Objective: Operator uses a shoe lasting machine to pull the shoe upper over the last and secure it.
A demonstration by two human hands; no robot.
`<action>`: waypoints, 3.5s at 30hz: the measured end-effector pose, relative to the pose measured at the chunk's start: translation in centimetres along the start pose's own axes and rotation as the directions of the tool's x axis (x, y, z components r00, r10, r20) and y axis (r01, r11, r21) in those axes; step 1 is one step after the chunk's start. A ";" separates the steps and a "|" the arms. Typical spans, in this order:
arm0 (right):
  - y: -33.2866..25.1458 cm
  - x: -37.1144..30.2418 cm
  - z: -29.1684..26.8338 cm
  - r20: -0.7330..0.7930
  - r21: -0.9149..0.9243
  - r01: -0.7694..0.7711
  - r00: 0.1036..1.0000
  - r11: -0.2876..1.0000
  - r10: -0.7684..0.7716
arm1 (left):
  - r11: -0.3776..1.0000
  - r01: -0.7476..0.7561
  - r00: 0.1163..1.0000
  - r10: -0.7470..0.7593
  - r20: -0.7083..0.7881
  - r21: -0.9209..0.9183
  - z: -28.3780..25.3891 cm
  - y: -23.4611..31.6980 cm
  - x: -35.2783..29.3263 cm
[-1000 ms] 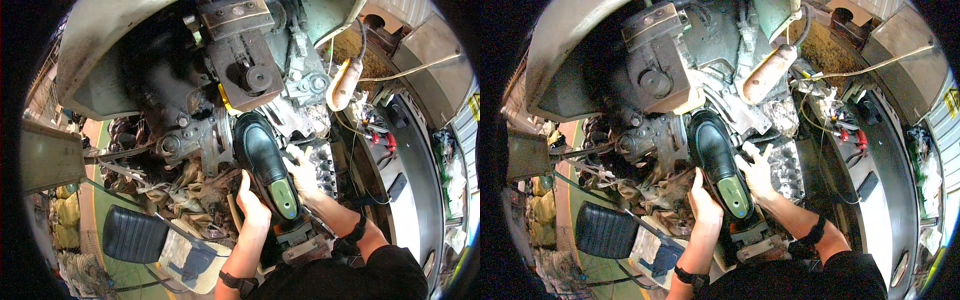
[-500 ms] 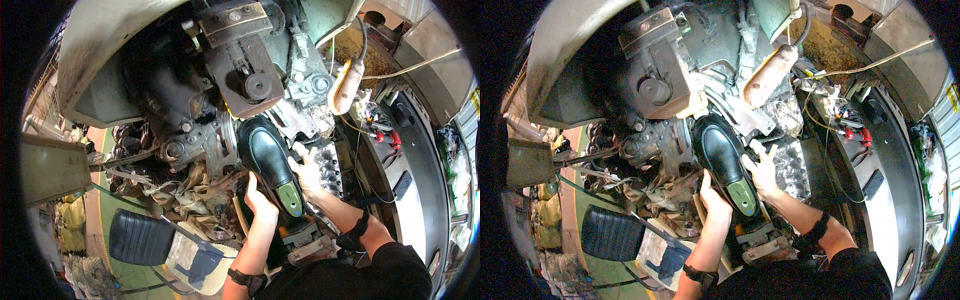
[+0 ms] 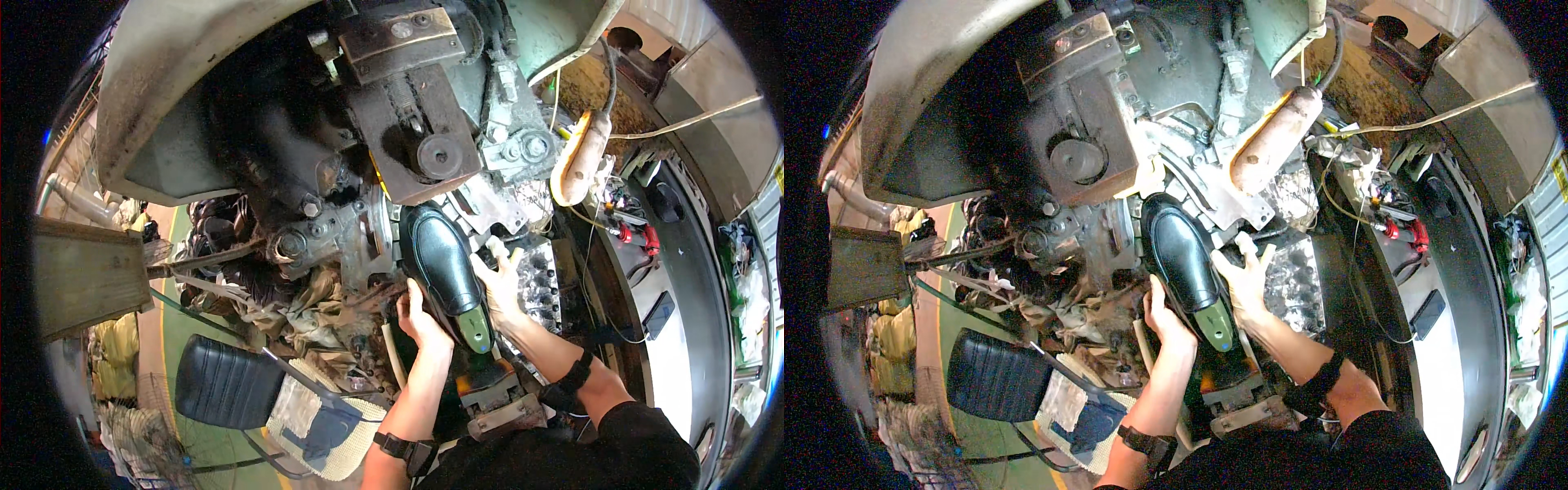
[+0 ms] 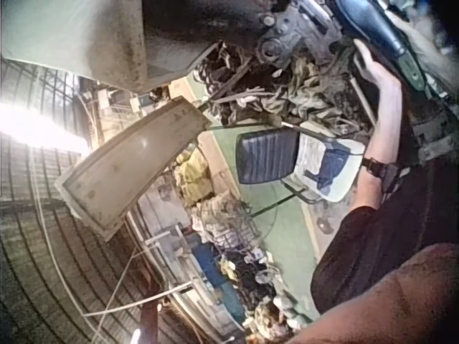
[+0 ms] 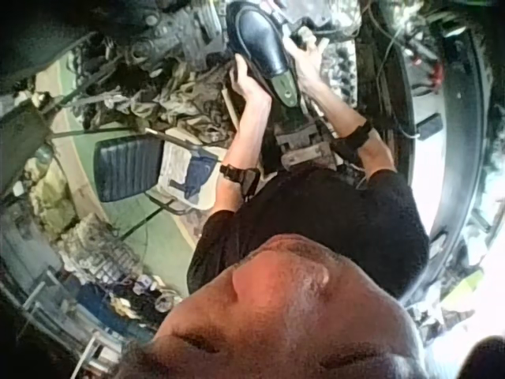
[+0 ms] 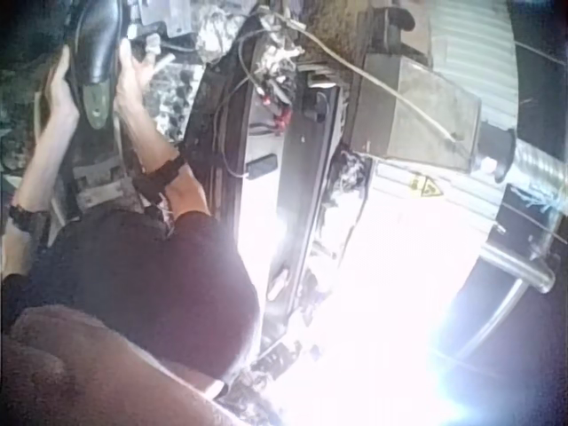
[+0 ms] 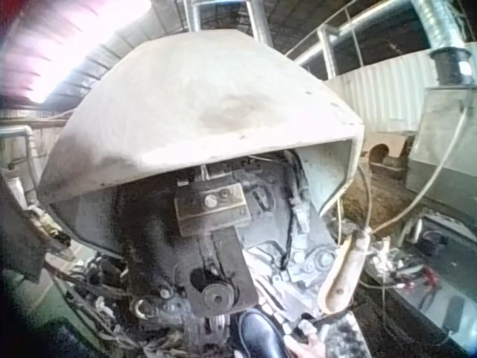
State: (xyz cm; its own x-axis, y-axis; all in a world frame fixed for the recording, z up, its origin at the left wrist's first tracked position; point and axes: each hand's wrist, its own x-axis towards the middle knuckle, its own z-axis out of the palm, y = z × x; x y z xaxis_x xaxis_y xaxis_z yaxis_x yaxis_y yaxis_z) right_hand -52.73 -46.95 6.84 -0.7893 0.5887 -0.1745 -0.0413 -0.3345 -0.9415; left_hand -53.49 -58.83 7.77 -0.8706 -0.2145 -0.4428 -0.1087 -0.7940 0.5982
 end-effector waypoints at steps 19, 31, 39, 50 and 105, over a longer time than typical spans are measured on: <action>-2.9 -0.2 -4.0 0.334 -0.012 -0.377 0.871 0.926 0.359 | 0.897 -0.271 0.962 0.238 0.135 0.349 -5.5 2.3 3.0; 6.1 6.8 -18.5 0.105 -0.405 -0.077 0.986 0.911 0.130 | 0.059 -0.543 0.780 0.403 0.478 0.838 -27.2 1.8 9.0; 3.9 6.4 -29.6 -0.320 -0.188 -0.376 0.897 0.907 0.306 | 0.755 0.007 0.851 0.340 -0.400 0.656 -44.0 3.2 10.6; 11.1 -2.7 -44.8 -0.633 -0.090 -0.553 0.674 0.828 0.381 | 0.068 -0.124 0.786 0.616 0.056 0.990 -34.8 0.0 7.4; 7.4 -23.9 -74.4 -0.221 -0.792 -0.408 0.885 -0.454 -0.409 | -0.221 -0.681 0.657 0.236 0.716 0.698 -27.7 0.0 2.1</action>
State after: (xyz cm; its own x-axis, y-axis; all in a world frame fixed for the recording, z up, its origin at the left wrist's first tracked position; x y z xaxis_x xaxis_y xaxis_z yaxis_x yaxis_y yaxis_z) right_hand 11.35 -8.76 -17.45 -0.5461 0.8208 0.1672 0.8260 0.4945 0.2704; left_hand -42.03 -75.07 -11.68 -0.9413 0.0787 0.3282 0.2818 0.7185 0.6358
